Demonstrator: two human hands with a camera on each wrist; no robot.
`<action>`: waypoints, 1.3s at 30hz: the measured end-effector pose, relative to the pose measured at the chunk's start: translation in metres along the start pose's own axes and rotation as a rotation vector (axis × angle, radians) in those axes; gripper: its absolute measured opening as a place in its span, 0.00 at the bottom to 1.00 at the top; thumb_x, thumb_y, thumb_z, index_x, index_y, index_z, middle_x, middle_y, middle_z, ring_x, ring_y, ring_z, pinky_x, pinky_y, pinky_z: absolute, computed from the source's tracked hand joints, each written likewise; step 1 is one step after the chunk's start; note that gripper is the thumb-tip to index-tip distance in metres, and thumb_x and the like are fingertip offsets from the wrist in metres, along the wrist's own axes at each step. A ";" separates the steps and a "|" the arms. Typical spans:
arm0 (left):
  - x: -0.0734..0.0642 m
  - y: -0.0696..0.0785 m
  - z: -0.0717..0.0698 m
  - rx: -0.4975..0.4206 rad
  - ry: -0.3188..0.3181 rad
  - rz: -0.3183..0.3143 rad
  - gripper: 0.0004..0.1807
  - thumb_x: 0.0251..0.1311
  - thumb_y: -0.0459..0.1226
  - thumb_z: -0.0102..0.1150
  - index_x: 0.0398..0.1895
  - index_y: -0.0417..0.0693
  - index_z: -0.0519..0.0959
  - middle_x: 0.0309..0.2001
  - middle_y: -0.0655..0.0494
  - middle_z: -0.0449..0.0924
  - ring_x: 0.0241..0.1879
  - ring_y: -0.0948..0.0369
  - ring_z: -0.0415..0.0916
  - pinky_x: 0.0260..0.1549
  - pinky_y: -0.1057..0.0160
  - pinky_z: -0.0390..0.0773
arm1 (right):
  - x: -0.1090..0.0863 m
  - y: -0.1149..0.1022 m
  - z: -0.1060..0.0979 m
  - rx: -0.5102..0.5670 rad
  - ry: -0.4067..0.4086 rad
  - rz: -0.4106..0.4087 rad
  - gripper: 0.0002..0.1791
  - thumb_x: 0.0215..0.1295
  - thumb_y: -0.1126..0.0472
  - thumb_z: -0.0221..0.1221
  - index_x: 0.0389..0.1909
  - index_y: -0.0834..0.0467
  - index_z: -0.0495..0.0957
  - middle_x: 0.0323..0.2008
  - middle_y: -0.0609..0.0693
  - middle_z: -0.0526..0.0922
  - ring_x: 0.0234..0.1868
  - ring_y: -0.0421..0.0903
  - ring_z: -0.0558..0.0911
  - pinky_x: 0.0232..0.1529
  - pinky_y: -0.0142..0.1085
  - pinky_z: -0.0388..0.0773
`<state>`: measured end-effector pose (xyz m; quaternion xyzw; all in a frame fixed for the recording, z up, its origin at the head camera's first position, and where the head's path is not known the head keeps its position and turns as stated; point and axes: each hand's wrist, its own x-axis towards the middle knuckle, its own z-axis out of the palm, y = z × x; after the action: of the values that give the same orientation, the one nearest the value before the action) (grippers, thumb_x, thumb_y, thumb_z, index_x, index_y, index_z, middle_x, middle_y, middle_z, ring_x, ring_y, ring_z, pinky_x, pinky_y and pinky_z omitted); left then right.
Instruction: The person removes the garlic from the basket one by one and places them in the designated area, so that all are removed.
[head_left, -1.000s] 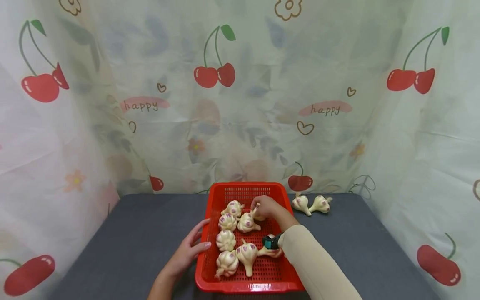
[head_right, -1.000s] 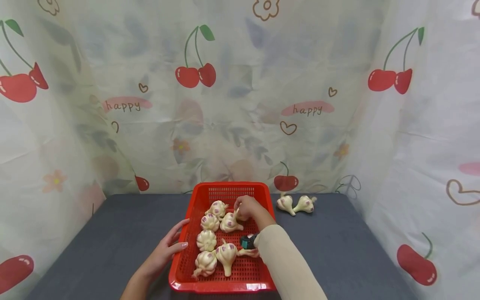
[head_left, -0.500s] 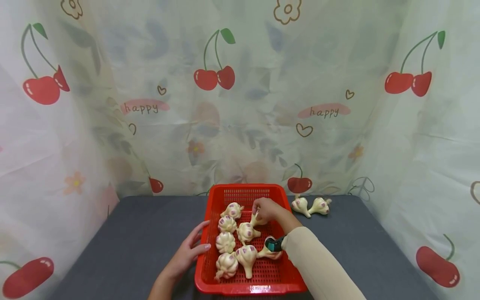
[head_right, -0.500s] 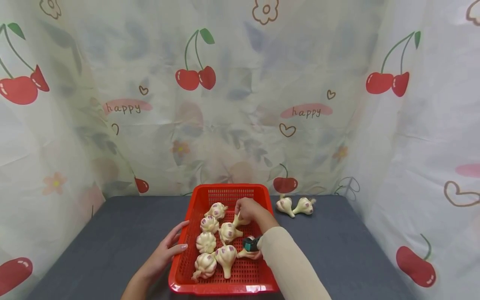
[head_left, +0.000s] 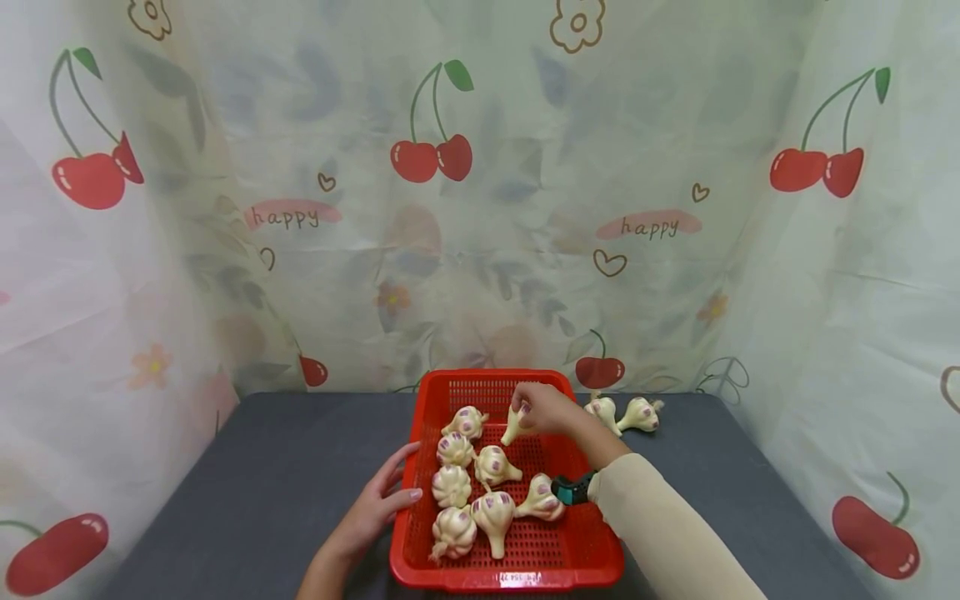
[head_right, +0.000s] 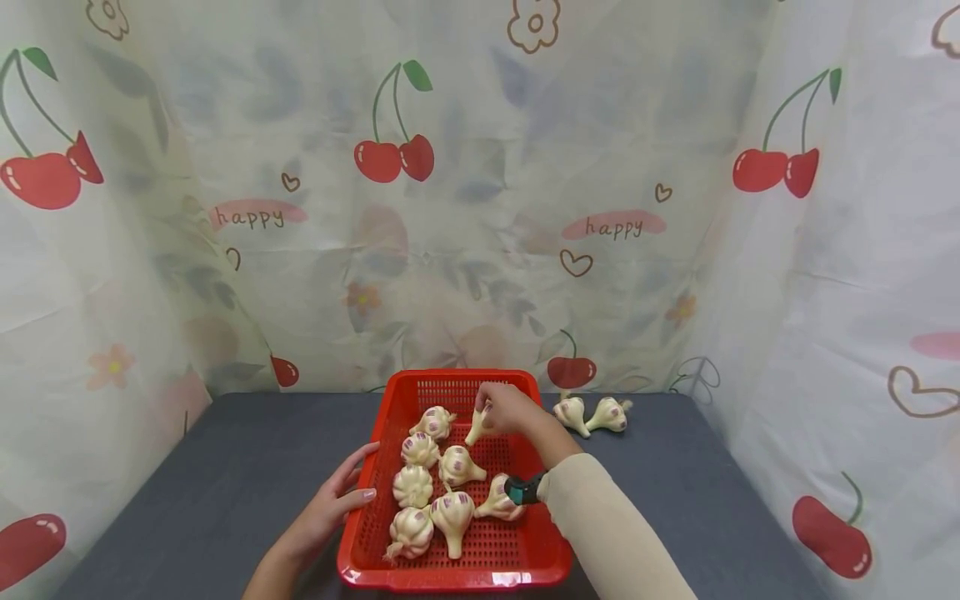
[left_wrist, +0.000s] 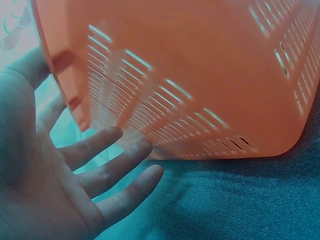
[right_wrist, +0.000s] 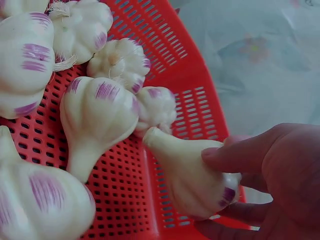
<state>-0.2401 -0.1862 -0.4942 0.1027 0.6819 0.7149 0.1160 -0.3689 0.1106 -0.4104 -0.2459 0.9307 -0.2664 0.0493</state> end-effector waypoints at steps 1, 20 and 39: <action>0.000 0.000 0.000 0.001 0.000 0.000 0.36 0.68 0.38 0.53 0.76 0.56 0.51 0.68 0.32 0.55 0.60 0.41 0.67 0.48 0.46 0.77 | -0.002 -0.001 -0.003 0.007 0.010 0.001 0.11 0.53 0.75 0.63 0.34 0.59 0.74 0.27 0.49 0.72 0.28 0.46 0.69 0.29 0.34 0.67; -0.001 0.005 0.002 0.001 0.003 0.002 0.36 0.68 0.37 0.53 0.76 0.55 0.52 0.68 0.33 0.56 0.60 0.40 0.67 0.49 0.47 0.77 | -0.046 0.012 -0.034 0.112 0.231 -0.004 0.28 0.62 0.60 0.65 0.62 0.61 0.71 0.55 0.57 0.78 0.52 0.56 0.77 0.49 0.50 0.77; -0.001 0.003 0.002 0.015 0.012 -0.003 0.36 0.68 0.38 0.54 0.76 0.55 0.52 0.68 0.33 0.56 0.61 0.40 0.67 0.49 0.47 0.77 | -0.078 0.046 -0.057 0.087 0.460 0.020 0.26 0.65 0.58 0.63 0.63 0.59 0.70 0.52 0.59 0.79 0.48 0.56 0.77 0.44 0.52 0.76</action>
<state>-0.2384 -0.1846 -0.4907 0.0983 0.6879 0.7103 0.1121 -0.3334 0.2090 -0.3884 -0.1672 0.9074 -0.3549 -0.1508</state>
